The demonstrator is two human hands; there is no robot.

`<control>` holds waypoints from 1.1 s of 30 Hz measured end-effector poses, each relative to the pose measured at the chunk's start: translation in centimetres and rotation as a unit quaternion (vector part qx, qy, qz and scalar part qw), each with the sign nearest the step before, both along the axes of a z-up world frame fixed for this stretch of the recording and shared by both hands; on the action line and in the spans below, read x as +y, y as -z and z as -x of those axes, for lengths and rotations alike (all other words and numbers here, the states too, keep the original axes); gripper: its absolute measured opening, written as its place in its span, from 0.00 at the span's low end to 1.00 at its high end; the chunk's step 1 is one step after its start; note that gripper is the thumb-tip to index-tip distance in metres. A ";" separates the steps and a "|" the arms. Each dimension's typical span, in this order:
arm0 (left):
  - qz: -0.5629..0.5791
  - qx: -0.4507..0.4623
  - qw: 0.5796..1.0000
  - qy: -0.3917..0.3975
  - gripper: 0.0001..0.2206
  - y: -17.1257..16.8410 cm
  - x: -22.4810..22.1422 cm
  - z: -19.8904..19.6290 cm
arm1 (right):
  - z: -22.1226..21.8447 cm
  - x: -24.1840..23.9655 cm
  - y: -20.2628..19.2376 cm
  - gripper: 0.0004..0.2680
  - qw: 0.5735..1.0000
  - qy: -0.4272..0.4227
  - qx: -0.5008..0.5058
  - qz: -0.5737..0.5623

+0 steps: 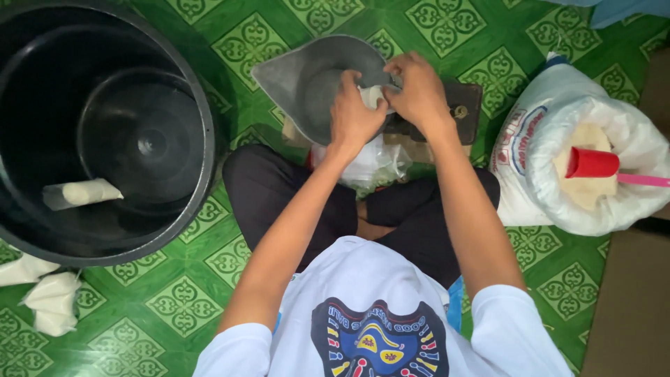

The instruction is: The person scoops a white powder from a large sack into small plastic bags using a red scoop, then ties each bag and places it into a black bucket. The process is repeated multiple times.

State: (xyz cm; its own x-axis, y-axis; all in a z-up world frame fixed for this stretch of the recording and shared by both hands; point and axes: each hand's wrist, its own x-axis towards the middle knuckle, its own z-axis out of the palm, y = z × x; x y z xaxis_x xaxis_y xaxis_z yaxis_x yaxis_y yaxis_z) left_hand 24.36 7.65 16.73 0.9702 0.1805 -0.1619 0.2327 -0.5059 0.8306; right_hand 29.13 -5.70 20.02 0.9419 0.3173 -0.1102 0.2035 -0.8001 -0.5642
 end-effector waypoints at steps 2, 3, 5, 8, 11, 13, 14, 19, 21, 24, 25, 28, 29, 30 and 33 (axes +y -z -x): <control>0.010 -0.028 0.999 -0.019 0.24 1.5 -0.6 0.0 | -0.6 0.2 0.9 0.09 0.999 -0.033 -0.013 0.017; 0.019 -0.056 0.998 -0.038 0.23 2.2 -0.9 -0.1 | -1.0 0.3 1.3 0.09 0.997 -0.066 -0.026 0.033; 0.032 -0.048 0.998 -0.037 0.24 2.0 -1.0 -0.1 | -1.6 0.6 1.8 0.07 0.995 -0.086 -0.031 0.044; 0.051 -0.037 0.997 -0.036 0.24 1.4 -1.2 0.0 | -2.3 0.5 3.0 0.05 0.991 -0.106 -0.049 0.058; 0.053 -0.031 0.997 -0.040 0.24 0.8 -1.4 0.0 | -2.8 0.2 3.5 0.05 0.989 -0.122 -0.066 0.049; 0.049 -0.026 0.998 -0.038 0.24 0.7 -1.3 0.0 | -3.0 0.0 3.3 0.04 0.988 -0.133 -0.069 0.036; 0.044 -0.034 0.998 -0.039 0.24 0.8 -1.3 0.0 | -3.0 -0.2 3.0 0.05 0.988 -0.134 -0.071 0.025; 0.043 -0.059 0.997 -0.030 0.24 1.2 -0.8 -0.6 | -2.2 -0.7 0.2 0.07 0.992 -0.113 -0.052 -0.009; 0.033 -0.037 0.999 -0.014 0.24 0.7 -0.3 -1.0 | -1.7 -1.2 -0.9 0.06 0.993 -0.106 -0.055 -0.014; 0.010 -0.040 0.999 0.019 0.21 -0.8 0.7 -1.6 | -0.2 -1.6 -2.7 0.05 0.996 -0.071 -0.056 -0.018; 0.010 -0.041 0.999 0.020 0.21 -0.7 1.1 -1.9 | 0.4 -1.6 -3.2 0.05 0.996 -0.071 -0.056 -0.018; -0.004 -0.063 0.997 0.040 0.18 -0.4 1.9 -2.5 | 2.3 -1.6 -3.5 0.05 0.997 -0.061 -0.052 0.004; -0.018 -0.045 0.997 0.057 0.19 -0.3 2.1 -2.7 | 2.8 -1.6 -2.9 0.08 0.995 -0.083 -0.064 0.000; -0.032 -0.026 0.996 0.074 0.20 -0.2 2.3 -2.9 | 3.4 -1.7 -2.3 0.11 0.992 -0.105 -0.074 -0.004; -0.061 0.036 0.992 0.103 0.20 -1.3 2.3 -3.3 | 4.6 -1.0 -1.4 0.13 0.986 -0.123 -0.115 0.010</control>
State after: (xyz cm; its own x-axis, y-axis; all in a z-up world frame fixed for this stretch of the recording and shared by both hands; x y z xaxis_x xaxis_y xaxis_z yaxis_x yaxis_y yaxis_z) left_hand 27.68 9.96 18.06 0.9751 0.0029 -0.2216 0.1712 -0.6447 0.7450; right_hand 24.53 -6.65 21.41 0.8376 0.5390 0.0887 0.5132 -0.7211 -0.4655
